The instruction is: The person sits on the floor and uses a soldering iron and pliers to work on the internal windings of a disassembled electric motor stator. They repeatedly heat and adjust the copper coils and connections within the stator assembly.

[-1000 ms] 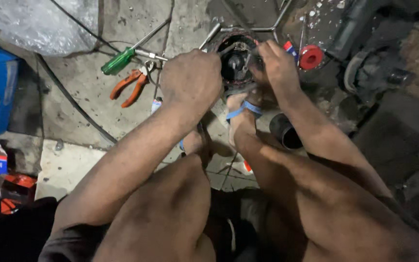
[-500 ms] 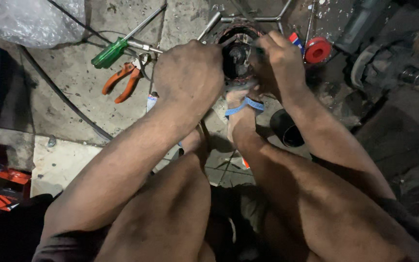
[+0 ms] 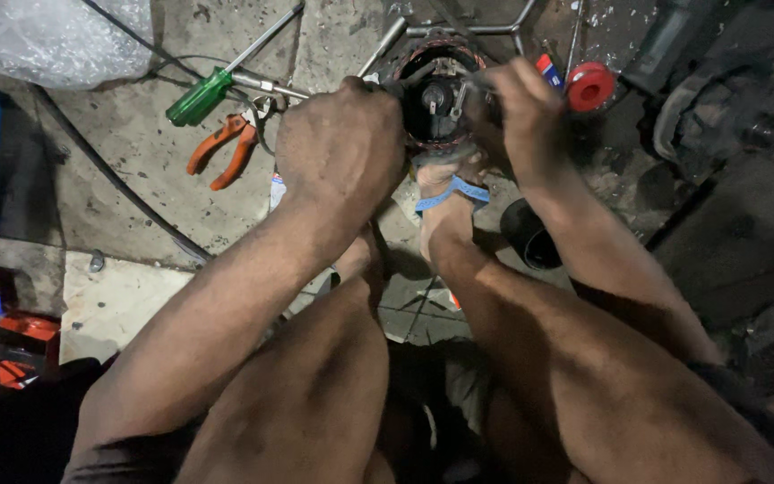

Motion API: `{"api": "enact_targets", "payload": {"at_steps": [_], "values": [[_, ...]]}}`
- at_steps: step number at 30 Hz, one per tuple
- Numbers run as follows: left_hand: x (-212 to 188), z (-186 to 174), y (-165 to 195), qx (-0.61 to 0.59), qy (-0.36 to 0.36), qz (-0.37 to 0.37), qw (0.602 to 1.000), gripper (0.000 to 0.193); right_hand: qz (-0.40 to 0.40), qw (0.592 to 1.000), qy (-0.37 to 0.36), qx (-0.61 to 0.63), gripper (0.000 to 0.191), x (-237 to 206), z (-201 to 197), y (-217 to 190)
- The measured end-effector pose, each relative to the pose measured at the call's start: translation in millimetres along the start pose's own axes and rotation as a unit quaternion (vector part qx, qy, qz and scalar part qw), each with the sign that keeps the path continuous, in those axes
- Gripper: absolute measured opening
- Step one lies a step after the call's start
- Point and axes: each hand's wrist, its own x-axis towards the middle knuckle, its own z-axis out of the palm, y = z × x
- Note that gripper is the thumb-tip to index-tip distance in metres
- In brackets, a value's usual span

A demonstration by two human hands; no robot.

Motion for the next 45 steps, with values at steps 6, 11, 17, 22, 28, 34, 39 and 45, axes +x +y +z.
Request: {"api": "enact_targets", "payload": {"at_steps": [6,11,17,22,28,34,39,45], "values": [[3,-3,0,-0.018,0.015,0.01,1.0,0.015,0.116,0.967,0.199,-0.107,0.029,-46,-44,54],[4,-13,7,-0.022,-0.036,-0.017,0.999,0.015,0.065,0.887,0.211,-0.405,0.023,-36,-120,91],[5,-18,8,-0.009,-0.034,-0.012,0.999,0.014,0.057,0.971,0.144,-0.181,0.04,-21,-126,53],[3,-13,5,-0.02,-0.003,-0.005,1.0,0.014,0.293,0.941,-0.026,-0.165,0.028,29,-84,80],[2,-9,3,-0.017,0.022,-0.003,1.0,0.015,0.43,0.884,-0.079,-0.163,0.045,35,-69,104],[1,-3,1,-0.022,0.024,0.003,0.999,0.013,0.444,0.887,-0.004,-0.131,0.038,20,-45,138],[-3,1,-1,-0.013,0.045,0.023,0.999,0.014,0.243,0.935,0.244,0.079,0.029,3,-76,134],[-5,3,0,-0.013,0.061,0.019,0.998,0.014,0.038,0.963,0.164,0.209,0.018,-27,-70,4]]}}
